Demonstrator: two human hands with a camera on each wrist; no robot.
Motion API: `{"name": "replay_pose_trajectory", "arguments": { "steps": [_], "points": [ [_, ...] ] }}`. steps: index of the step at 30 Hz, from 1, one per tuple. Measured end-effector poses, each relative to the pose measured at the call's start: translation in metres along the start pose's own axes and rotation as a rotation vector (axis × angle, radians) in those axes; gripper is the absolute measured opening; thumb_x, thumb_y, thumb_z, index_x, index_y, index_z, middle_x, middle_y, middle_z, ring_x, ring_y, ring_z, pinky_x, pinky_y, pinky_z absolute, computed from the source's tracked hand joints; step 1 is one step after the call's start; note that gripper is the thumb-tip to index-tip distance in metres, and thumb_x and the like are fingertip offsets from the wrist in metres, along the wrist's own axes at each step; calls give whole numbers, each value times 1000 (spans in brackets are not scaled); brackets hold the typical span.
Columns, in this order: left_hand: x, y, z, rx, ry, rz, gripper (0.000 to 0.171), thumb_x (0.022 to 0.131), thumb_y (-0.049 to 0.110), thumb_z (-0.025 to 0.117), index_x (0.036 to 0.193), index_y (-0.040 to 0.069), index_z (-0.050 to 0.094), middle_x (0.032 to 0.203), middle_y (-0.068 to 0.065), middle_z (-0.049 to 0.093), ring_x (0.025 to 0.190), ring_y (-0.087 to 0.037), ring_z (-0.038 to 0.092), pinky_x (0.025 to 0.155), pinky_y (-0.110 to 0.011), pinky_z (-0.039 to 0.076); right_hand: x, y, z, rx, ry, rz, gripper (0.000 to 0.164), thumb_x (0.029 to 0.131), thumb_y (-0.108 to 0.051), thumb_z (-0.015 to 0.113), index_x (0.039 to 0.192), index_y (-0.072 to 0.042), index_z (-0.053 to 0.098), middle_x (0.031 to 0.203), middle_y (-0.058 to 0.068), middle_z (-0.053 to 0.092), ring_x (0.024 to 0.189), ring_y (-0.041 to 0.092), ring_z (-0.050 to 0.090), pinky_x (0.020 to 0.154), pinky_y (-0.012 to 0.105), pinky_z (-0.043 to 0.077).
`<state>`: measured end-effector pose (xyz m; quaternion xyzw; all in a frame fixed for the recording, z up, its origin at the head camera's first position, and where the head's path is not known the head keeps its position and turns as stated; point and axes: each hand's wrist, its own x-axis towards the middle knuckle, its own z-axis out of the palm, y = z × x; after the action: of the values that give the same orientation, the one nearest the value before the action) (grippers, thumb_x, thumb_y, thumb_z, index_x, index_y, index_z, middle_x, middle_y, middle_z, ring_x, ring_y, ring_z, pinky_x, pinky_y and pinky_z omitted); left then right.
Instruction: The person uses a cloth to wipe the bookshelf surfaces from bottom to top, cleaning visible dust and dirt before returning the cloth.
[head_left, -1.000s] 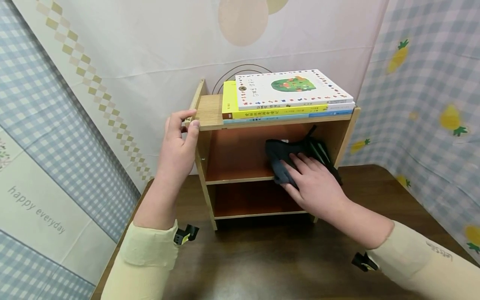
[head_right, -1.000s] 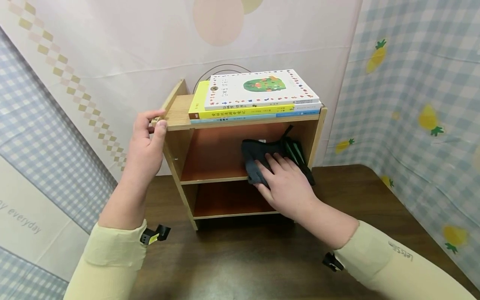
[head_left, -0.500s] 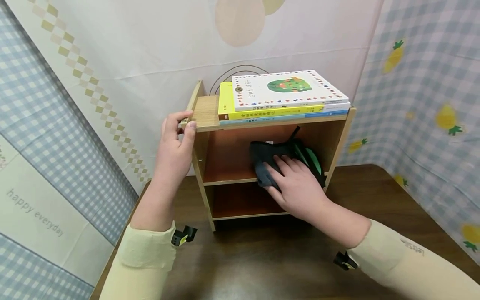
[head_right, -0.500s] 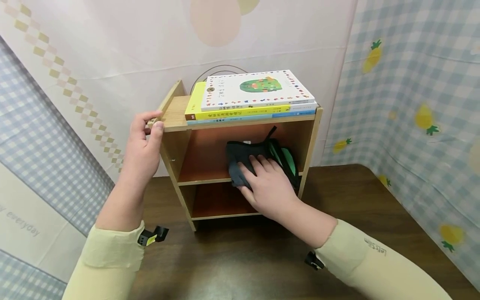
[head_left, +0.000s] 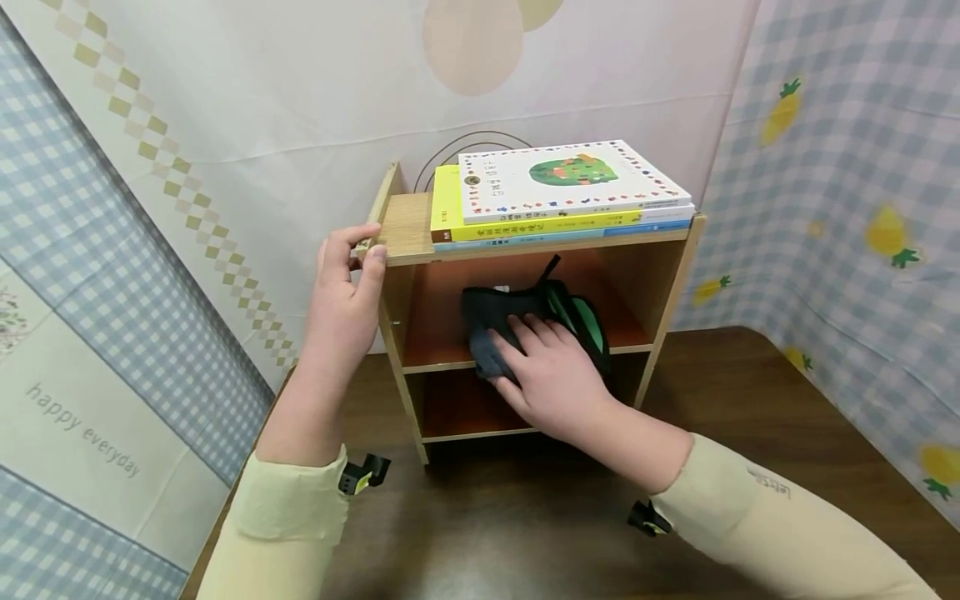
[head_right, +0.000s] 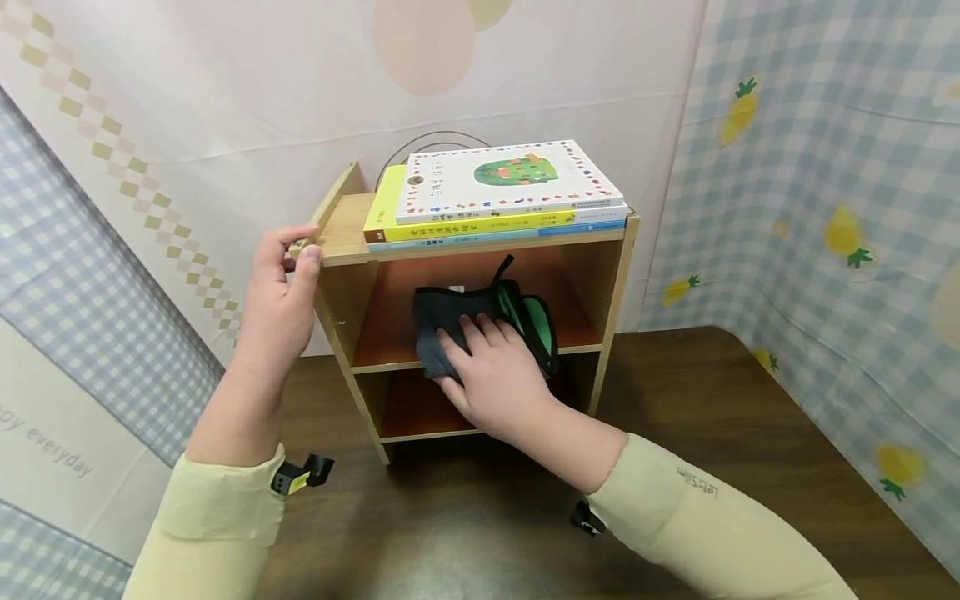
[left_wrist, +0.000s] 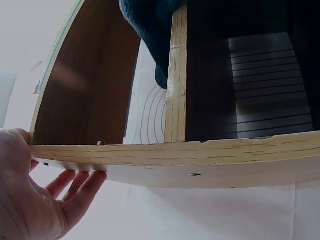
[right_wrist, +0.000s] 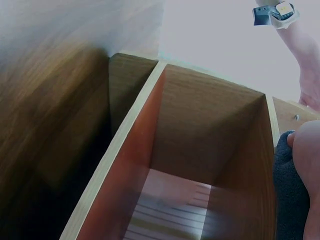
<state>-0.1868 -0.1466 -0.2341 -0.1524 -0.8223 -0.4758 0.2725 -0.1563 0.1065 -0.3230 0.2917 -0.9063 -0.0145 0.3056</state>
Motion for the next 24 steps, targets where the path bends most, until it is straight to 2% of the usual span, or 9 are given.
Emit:
{"name": "replay_pose_trajectory", "arguments": {
  "steps": [24],
  "points": [
    [-1,3,-1,7,-22,1,43,104,45,44,139,19,48,140,-10,38,110,-25,42,86,-45,38,30,-34,8,9,-62,-18,52,98,-50,53,139,-20,59,136,16,58,125,33,53,103,47,40]
  ]
}}
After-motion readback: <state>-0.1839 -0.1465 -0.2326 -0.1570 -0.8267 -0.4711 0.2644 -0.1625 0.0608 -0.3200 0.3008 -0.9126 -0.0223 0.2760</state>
